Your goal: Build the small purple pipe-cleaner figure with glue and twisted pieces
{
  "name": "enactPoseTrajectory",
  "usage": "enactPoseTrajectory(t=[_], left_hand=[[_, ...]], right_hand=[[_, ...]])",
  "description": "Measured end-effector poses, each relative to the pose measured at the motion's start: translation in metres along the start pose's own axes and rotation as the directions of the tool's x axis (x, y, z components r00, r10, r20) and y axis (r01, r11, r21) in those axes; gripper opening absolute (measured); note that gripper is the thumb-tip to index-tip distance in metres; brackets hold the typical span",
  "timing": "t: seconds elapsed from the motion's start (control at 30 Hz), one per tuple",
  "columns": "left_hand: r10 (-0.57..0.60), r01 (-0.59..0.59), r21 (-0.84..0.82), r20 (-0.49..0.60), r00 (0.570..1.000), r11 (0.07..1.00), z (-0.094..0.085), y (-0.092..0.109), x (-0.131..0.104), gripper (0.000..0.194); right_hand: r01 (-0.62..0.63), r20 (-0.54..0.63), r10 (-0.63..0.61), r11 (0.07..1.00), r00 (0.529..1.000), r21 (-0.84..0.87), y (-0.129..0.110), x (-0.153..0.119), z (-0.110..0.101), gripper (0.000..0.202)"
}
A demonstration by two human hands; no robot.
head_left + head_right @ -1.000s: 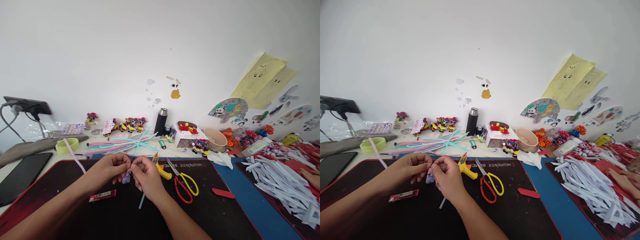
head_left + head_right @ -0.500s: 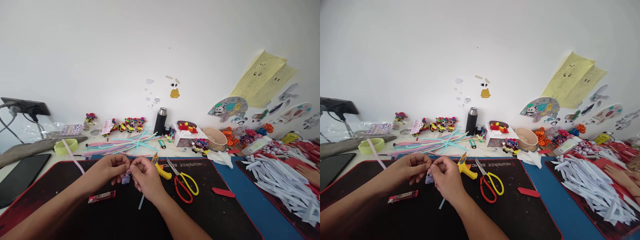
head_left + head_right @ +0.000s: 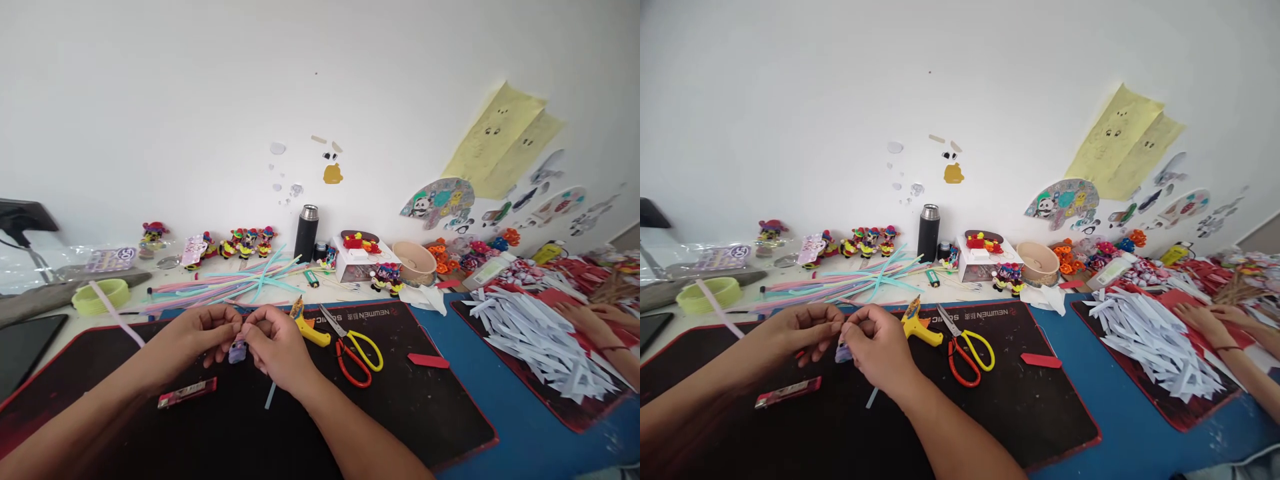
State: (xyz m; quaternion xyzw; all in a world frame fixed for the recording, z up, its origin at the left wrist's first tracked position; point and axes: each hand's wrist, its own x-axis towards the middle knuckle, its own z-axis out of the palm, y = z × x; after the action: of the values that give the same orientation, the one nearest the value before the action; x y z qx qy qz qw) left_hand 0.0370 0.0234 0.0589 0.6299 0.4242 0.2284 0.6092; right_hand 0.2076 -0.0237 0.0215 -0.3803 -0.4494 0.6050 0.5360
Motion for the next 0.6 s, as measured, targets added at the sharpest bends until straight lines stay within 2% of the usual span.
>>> enactPoseTrajectory(t=[0.23,0.6], left_hand=[[-0.019,0.019,0.011,-0.017,1.0,1.0,0.0046,0.0095,-0.0029,0.055],[-0.036,0.036,0.005,-0.013,0.999,0.999,0.0041,0.0098,-0.0029,0.056]], right_hand=[[-0.002,0.003,0.002,1.0,1.0,0.002,-0.0031,-0.0001,0.0022,0.021],[0.002,0.0,-0.002,1.0,1.0,-0.015,0.0,-0.0002,0.0022,0.014]])
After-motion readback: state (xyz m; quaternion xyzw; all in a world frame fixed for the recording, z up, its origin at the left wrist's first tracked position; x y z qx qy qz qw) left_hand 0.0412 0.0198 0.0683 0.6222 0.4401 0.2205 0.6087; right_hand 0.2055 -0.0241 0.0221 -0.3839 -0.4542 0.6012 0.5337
